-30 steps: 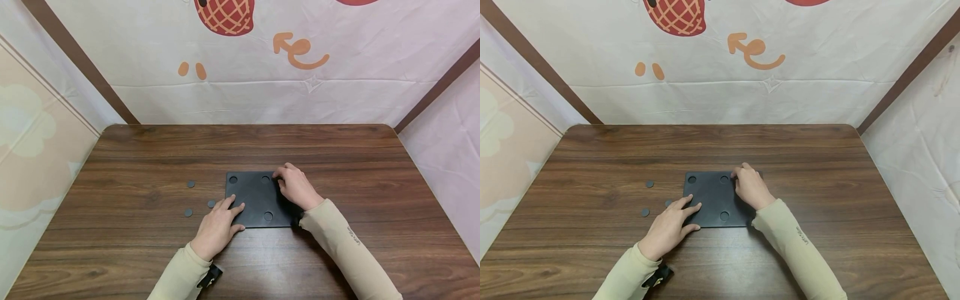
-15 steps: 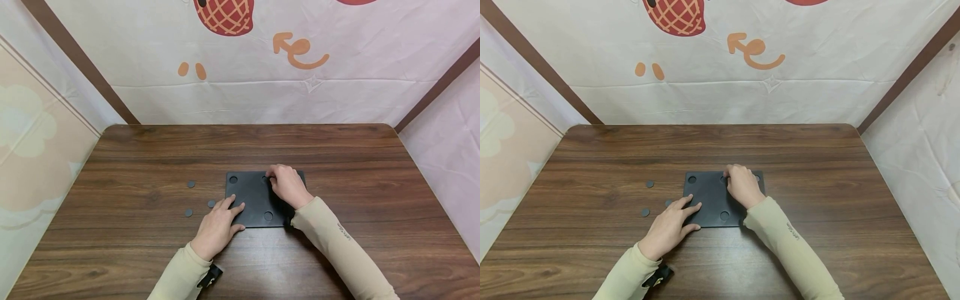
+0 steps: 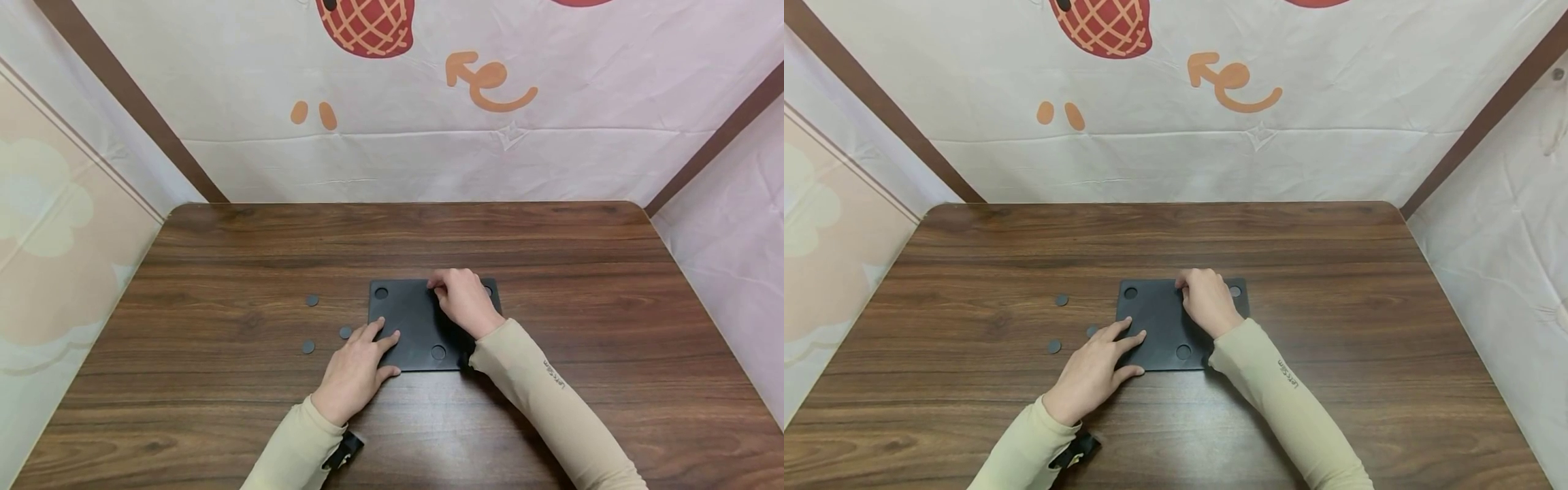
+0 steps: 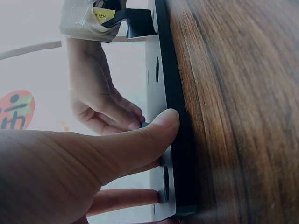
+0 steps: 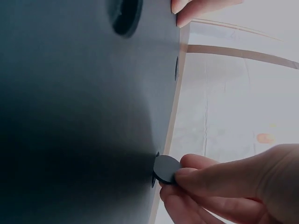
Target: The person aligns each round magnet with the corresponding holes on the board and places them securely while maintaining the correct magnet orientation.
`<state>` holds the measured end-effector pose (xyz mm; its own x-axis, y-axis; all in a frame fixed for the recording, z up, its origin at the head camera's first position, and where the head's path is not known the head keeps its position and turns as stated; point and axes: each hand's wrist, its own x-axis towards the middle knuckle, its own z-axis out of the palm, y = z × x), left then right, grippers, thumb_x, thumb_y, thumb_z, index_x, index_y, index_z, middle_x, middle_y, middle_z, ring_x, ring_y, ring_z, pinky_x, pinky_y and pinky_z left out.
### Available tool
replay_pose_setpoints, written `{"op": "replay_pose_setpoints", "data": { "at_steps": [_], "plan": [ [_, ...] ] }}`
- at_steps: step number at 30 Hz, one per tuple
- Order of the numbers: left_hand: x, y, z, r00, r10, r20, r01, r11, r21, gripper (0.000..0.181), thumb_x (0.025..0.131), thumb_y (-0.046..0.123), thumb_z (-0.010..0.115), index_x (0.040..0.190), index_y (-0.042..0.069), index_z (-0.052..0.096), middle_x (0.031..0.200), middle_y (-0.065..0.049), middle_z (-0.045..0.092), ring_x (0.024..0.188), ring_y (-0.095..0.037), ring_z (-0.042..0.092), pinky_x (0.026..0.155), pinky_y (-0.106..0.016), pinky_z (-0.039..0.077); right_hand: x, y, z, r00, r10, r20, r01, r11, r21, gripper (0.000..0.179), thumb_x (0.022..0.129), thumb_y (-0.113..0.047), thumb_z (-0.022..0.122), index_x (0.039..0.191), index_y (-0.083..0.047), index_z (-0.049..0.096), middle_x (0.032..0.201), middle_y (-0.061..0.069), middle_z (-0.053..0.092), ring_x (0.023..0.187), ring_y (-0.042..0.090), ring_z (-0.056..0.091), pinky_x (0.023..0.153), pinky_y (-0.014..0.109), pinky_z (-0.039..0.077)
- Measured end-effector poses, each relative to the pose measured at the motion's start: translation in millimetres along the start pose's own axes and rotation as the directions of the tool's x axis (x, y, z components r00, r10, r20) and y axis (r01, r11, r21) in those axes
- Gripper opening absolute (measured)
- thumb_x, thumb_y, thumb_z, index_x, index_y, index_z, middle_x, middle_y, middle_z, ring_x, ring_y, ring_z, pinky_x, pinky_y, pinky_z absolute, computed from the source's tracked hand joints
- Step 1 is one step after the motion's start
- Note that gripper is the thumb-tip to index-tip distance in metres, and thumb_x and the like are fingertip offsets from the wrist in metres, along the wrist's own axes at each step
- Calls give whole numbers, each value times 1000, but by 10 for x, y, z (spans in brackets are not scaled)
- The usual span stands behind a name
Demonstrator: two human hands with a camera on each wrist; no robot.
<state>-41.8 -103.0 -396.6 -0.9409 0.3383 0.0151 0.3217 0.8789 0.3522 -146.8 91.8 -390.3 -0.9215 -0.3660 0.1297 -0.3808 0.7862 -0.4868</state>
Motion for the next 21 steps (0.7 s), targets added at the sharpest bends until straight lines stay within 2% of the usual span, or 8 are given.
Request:
{"op": "replay_pose_setpoints", "data": {
  "at_steps": [8,13,17,21],
  "plan": [
    [3,1,-3,1000,-3,6,3,1000,-2,51,80,31,76,126,11,65,137,-19,52,121,-39,53,78,-46,55,14,0,3,999,15,28,-15,1000,18,24,90,5,55,96,-4,77,96,11,73,82,23,69,69,36,55],
    [4,0,-4,1000,-1,6,1,1000,-6,51,80,30,76,126,10,65,137,-19,52,121,-40,53,79,-46,55,10,1,6,1000,9,14,-9,1000,9,24,89,6,56,95,-3,77,96,12,72,89,26,68,74,38,55],
    [3,-1,-4,1000,-1,3,1,1000,-11,51,80,30,76,125,10,65,137,-19,52,121,-40,53,78,-46,55,-5,-6,8,1000,5,10,-5,1000,0,22,89,5,56,96,-2,76,92,13,68,83,27,66,72,38,55],
    [2,-3,-5,1000,-2,1,2,1000,-15,51,80,30,76,125,10,66,137,-19,52,121,-40,53,77,-46,55,-13,-30,4,999,16,37,-15,1000,-13,22,91,3,55,99,-1,75,102,15,68,92,29,67,76,39,55]
  ]
}}
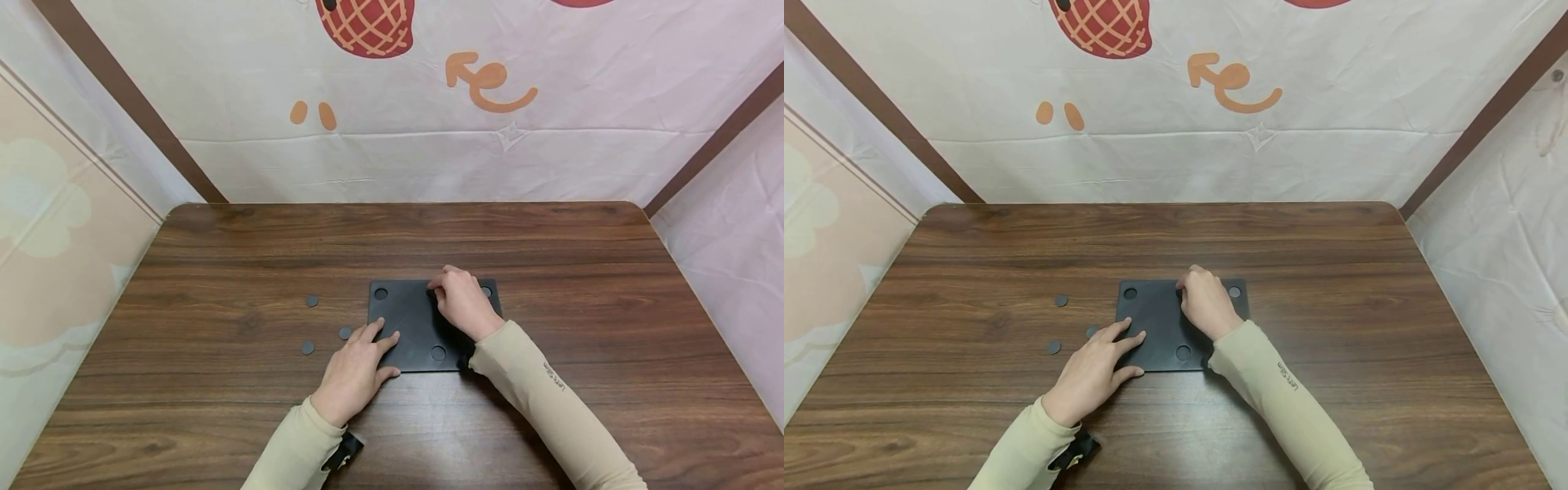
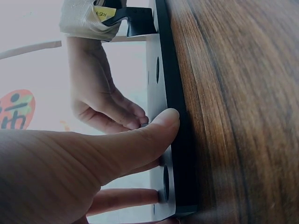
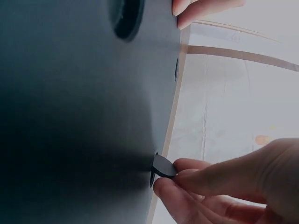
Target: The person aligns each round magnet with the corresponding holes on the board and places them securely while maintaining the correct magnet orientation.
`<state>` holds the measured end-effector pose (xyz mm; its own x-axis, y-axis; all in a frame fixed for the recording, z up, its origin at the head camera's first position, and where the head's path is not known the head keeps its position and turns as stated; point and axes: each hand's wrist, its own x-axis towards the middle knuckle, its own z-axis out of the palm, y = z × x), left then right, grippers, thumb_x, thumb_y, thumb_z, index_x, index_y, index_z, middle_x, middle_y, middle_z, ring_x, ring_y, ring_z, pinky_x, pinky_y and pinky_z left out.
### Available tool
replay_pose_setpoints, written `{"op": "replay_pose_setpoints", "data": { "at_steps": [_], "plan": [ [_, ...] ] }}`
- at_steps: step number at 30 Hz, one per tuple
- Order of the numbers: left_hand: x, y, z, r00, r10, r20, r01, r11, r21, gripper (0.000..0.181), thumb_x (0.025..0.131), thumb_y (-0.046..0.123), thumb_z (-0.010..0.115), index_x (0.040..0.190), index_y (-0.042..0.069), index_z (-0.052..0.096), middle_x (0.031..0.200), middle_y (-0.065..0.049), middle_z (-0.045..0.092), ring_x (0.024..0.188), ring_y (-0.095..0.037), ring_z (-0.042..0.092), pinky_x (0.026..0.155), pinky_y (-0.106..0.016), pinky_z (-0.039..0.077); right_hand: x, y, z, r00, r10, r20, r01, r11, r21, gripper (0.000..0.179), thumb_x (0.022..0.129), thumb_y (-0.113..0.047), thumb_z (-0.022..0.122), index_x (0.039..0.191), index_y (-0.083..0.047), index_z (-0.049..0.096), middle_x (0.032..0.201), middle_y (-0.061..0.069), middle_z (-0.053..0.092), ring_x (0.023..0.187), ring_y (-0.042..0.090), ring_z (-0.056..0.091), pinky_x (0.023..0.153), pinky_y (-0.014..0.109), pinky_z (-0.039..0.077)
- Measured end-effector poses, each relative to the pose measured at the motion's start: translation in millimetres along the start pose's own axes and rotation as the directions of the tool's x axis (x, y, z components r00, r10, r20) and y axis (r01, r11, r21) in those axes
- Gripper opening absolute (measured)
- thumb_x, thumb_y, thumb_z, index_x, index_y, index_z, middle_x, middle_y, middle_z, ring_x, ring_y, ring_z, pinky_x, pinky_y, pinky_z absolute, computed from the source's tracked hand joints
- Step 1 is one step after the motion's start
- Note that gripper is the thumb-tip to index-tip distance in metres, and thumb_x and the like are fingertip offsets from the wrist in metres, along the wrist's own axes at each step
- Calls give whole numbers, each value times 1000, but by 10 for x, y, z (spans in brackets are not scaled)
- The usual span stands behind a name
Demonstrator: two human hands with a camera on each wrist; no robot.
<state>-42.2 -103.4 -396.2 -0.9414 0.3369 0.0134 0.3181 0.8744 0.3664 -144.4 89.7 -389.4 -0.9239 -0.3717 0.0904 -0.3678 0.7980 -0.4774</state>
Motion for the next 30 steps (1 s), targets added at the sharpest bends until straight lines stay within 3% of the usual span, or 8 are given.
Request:
{"op": "replay_pose_setpoints", "data": {
  "at_steps": [3,8,26,30],
  "plan": [
    [4,-1,1,1000,-3,4,3,1000,-3,50,80,30,76,125,10,65,138,-19,51,121,-40,52,78,-47,55,-4,-14,-2,1000,3,13,-3,1000,-21,22,92,2,55,101,-2,75,106,16,68,93,29,67,76,39,55],
    [5,-1,-1,1000,-5,8,5,1000,-6,50,80,30,76,126,10,65,138,-19,51,122,-40,52,79,-48,55,-22,-28,-6,1000,2,10,-2,999,-48,22,92,1,55,101,-2,75,95,12,66,77,24,65,67,34,55],
    [5,-1,4,1000,-3,0,3,1000,3,50,80,30,76,125,11,66,138,-19,52,121,-40,53,77,-47,55,-92,-24,-6,999,-36,12,37,995,-91,27,89,6,51,99,-1,75,98,11,70,88,27,68,70,37,56],
    [6,2,5,1000,-8,3,8,1000,5,50,80,30,76,125,11,66,138,-18,52,121,-39,53,77,-47,55,-115,-32,-22,997,-54,51,61,989,-134,27,89,5,51,100,0,75,103,11,68,94,29,66,73,37,56]
  ]
}}
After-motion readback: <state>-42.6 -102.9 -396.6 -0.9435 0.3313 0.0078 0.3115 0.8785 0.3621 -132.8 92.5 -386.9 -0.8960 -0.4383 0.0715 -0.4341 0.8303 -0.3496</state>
